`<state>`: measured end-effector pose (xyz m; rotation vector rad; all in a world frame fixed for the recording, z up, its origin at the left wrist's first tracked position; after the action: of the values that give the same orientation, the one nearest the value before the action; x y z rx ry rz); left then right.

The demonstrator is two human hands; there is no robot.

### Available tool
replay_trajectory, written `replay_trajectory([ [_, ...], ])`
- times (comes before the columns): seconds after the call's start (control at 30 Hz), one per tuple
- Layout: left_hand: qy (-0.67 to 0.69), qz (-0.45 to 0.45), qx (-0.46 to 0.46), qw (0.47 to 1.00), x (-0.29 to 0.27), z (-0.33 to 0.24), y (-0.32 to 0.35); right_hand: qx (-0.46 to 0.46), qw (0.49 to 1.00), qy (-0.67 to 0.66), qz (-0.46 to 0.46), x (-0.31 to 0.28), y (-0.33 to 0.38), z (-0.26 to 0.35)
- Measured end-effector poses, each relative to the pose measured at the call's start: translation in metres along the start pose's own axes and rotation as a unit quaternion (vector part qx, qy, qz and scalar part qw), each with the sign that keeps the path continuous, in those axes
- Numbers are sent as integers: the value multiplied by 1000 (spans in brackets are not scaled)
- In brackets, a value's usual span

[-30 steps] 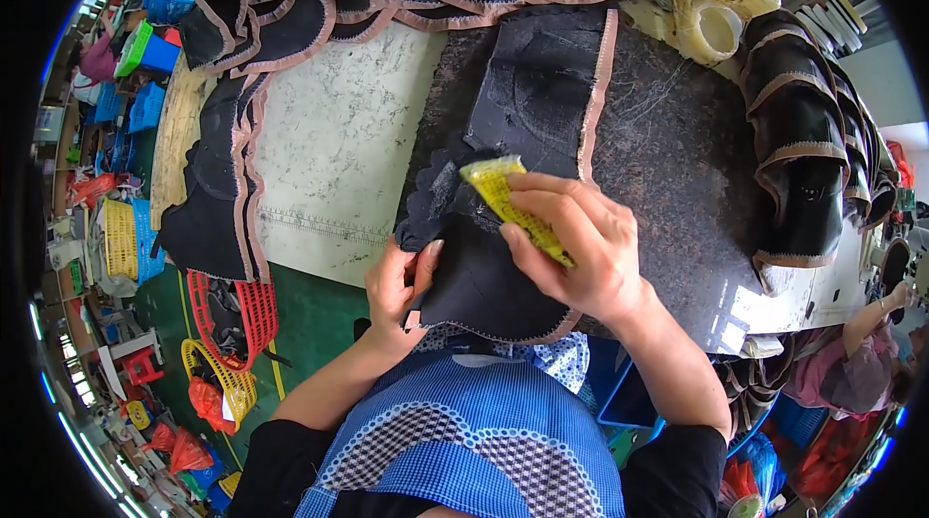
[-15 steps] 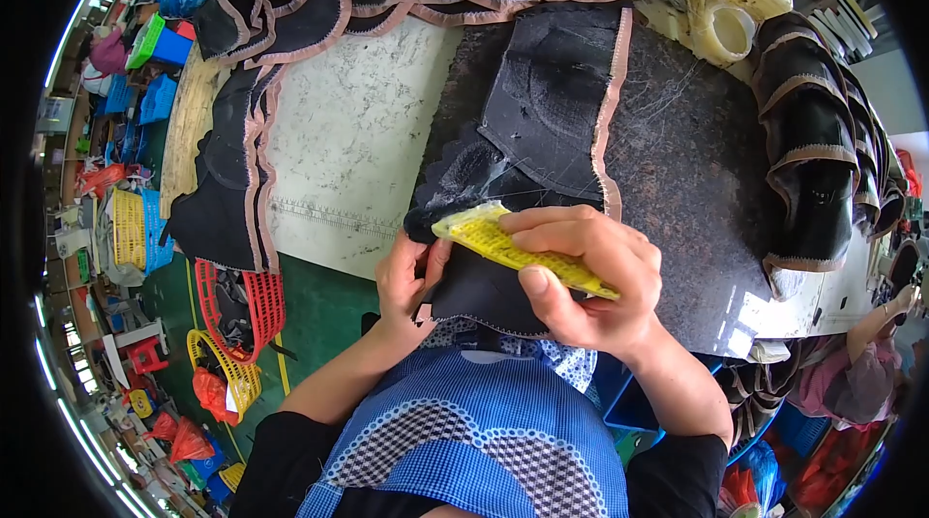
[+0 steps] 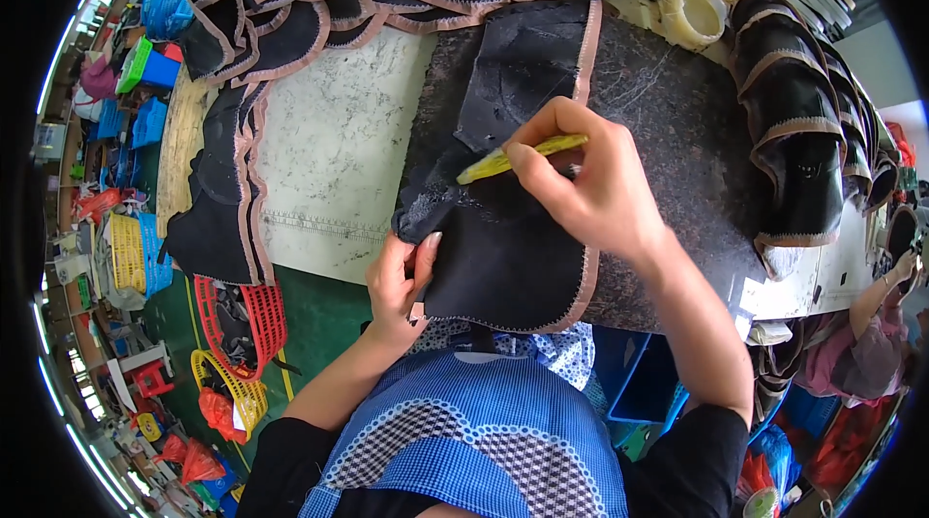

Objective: Applying glue to leather shoe upper components using a yellow scraper.

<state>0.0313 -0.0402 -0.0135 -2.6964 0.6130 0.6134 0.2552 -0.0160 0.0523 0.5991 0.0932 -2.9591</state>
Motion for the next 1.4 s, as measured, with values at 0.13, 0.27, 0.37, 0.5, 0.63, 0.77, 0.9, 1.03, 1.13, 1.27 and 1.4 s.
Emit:
replay_trajectory([
  [0.13,-1,2,10,1000,0,-3,-2,102,980,119,119,-14,12,-4],
  [0.27,-67,68,35,995,-6,-8,-14,174,948,163,212,-21,26,0],
  [0.37,-109,108,61,986,-4,-10,-23,52,998,22,-12,-37,29,5],
  [0.5,-106,117,65,985,-7,-8,-26,82,985,151,0,-35,71,-7],
  [0.63,-104,143,75,981,-10,-9,-30,128,990,6,51,-29,74,-10],
  [0.77,-120,155,93,976,-7,-12,-36,19,996,-88,-1,-3,29,12],
  [0.9,-95,139,54,984,-7,4,-28,108,986,47,122,17,39,-4],
  [1.03,-46,129,11,991,-14,10,-33,156,956,97,228,21,66,1],
  [1.13,103,229,-121,960,-7,35,-36,143,982,-109,58,-10,57,2],
  [1.27,178,280,-131,934,-4,33,-34,13,999,-44,-13,15,29,23],
  [1.4,173,251,-110,946,-3,36,-32,-99,991,85,27,45,37,31],
])
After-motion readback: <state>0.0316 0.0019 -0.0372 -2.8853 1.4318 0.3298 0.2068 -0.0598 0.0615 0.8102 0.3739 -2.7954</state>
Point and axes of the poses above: each hand's wrist, its own y-axis away from the middle knuckle, its own x-axis out of the palm, z = x × y, the point moved 8 cm from there along -y, towards the middle knuckle, and after that the axes turned 12 degrees about z, right-handed, at the moved point
